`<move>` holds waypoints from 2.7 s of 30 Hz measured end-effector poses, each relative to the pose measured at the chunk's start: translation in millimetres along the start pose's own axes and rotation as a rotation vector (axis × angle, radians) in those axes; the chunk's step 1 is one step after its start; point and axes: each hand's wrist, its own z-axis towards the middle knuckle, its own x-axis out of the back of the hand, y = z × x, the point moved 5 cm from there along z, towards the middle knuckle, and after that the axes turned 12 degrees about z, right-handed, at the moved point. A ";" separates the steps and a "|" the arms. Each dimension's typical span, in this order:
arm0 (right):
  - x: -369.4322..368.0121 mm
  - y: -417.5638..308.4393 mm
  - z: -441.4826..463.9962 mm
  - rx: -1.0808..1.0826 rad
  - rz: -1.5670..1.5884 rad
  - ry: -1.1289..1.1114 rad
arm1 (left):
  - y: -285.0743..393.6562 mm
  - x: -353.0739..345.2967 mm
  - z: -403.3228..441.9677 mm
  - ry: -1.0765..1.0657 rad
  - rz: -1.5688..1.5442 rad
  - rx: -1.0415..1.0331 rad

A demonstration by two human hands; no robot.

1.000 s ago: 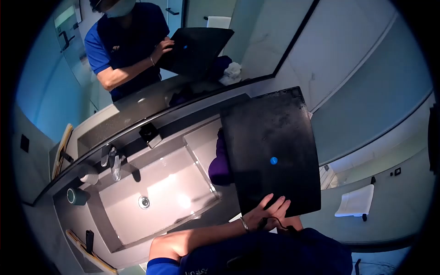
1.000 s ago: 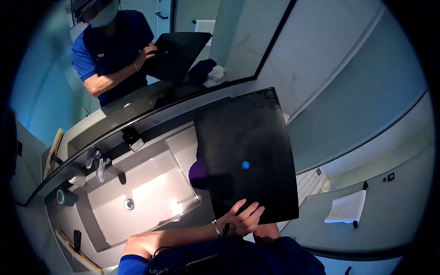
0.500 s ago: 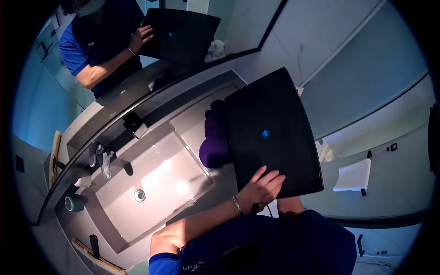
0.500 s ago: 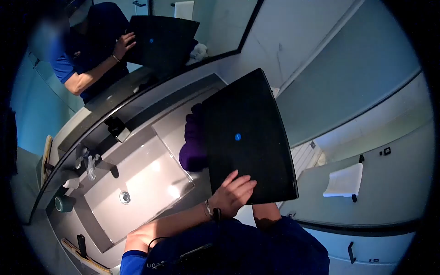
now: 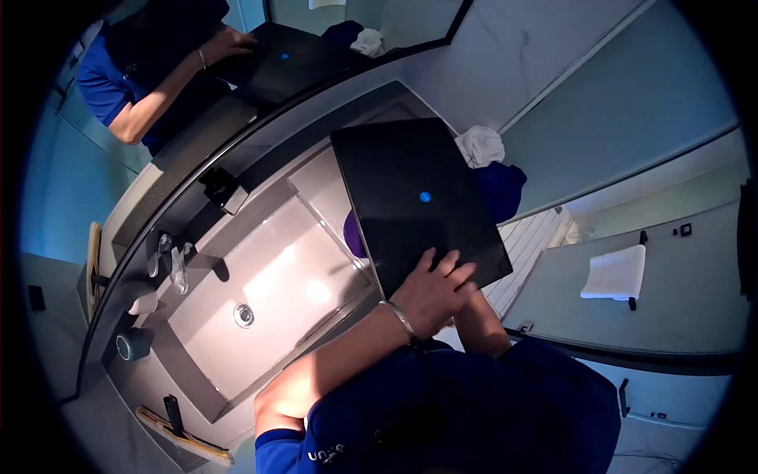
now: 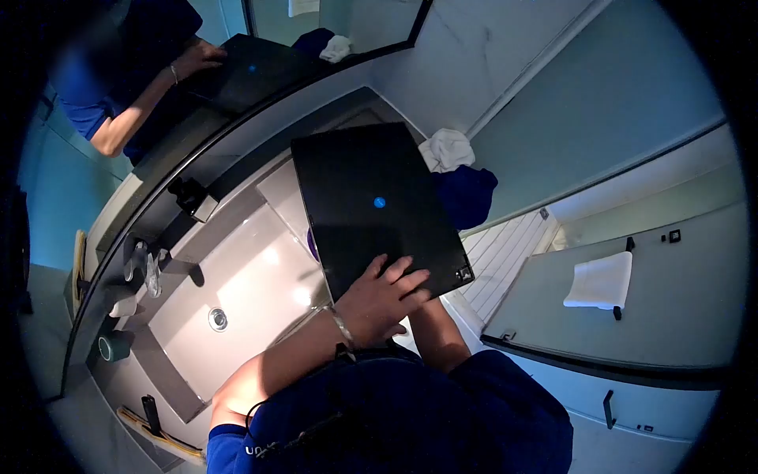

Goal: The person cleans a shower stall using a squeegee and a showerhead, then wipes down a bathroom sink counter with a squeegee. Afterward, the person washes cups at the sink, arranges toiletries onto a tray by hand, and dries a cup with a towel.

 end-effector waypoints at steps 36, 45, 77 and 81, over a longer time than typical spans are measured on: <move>11.2 9.7 -12.7 -0.187 0.126 -0.018 | -155.3 104.5 -42.8 0.649 -0.050 0.828; 5.8 35.6 -23.2 -0.327 0.122 -0.023 | -19.7 -11.0 1.9 0.127 -0.171 0.136; -94.9 -24.1 73.0 -0.257 0.249 -0.631 | -69.3 -53.7 13.1 0.035 -0.552 0.296; -74.1 -28.4 78.9 -0.088 0.317 -0.375 | -100.3 -93.7 -20.1 0.221 -0.915 0.640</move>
